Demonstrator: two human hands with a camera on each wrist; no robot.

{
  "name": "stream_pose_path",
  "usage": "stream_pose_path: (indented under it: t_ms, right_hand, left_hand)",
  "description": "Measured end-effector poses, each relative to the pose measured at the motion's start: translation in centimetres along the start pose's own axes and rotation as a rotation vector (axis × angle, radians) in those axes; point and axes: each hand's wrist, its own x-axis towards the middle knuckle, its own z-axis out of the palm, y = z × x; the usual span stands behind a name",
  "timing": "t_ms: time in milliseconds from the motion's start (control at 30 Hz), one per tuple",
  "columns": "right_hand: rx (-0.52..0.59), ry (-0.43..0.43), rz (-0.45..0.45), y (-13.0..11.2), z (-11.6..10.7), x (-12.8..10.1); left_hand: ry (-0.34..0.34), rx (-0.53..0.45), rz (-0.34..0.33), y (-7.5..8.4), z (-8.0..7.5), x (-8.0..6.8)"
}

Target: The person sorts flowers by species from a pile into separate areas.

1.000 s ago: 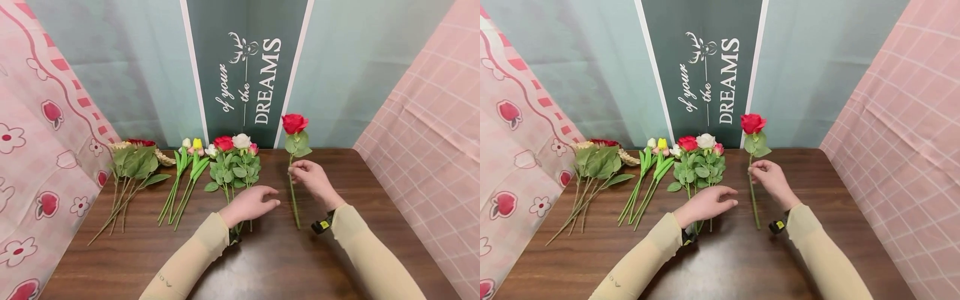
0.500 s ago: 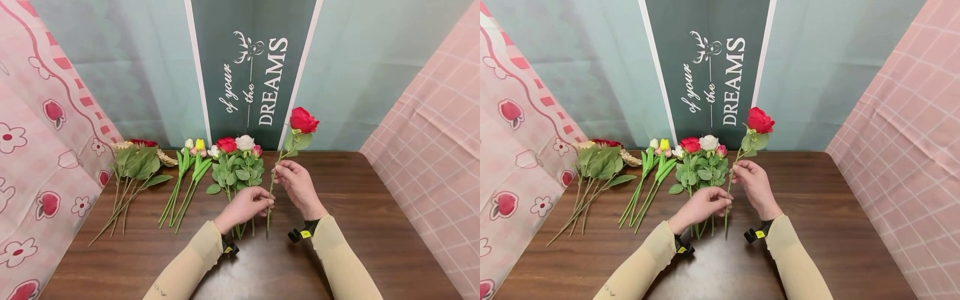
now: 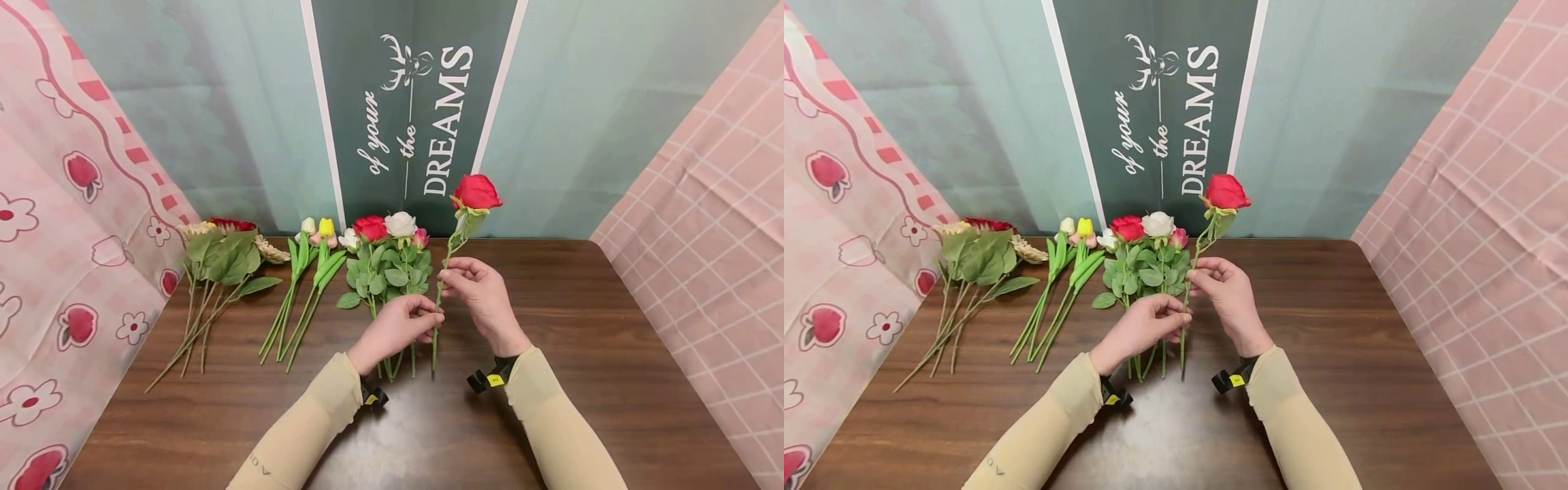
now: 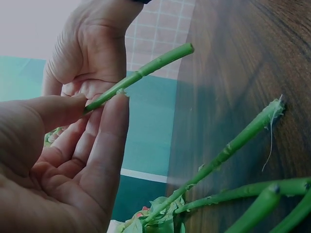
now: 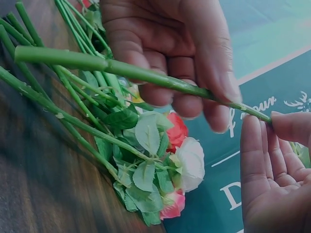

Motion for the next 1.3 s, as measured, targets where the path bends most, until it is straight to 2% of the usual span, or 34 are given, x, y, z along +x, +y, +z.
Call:
stream_pose_path:
  t_ms: [300, 500, 633, 733, 900, 1033, 1167, 1300]
  right_hand:
    - [-0.063, -0.02, -0.018, 1.0, 0.4, 0.1]
    - [-0.177, -0.048, -0.043, 1.1, 0.9, -0.1]
    - [-0.213, -0.062, -0.034, 1.2, 1.0, -0.2]
    - [-0.235, -0.078, -0.02, 1.4, 1.1, -0.3]
    - [-0.271, -0.097, 0.02, 1.9, 1.2, -0.5]
    - [-0.274, -0.116, 0.04, 2.1, 1.2, -0.6]
    - [-0.271, -0.129, 0.048, 2.1, 1.2, -0.8]
    - [-0.267, -0.149, 0.051, 1.9, 1.3, -1.0]
  left_hand:
    - [0.046, 0.013, 0.008, 0.1, -0.7, -0.2]
    - [0.121, 0.033, -0.004, -0.6, -3.7, -1.4]
    - [0.193, 0.04, -0.041, -1.3, -5.9, -2.0]
    - [0.226, 0.041, -0.08, -2.0, -6.9, -1.9]
    - [0.189, 0.085, -0.153, -2.7, -7.3, -0.9]
    - [0.141, 0.178, -0.195, -2.6, -7.0, -0.4]
    - [0.117, 0.301, -0.206, -2.2, -6.8, -0.3]
    - [0.124, 0.406, -0.193, -1.8, -6.8, -0.6]
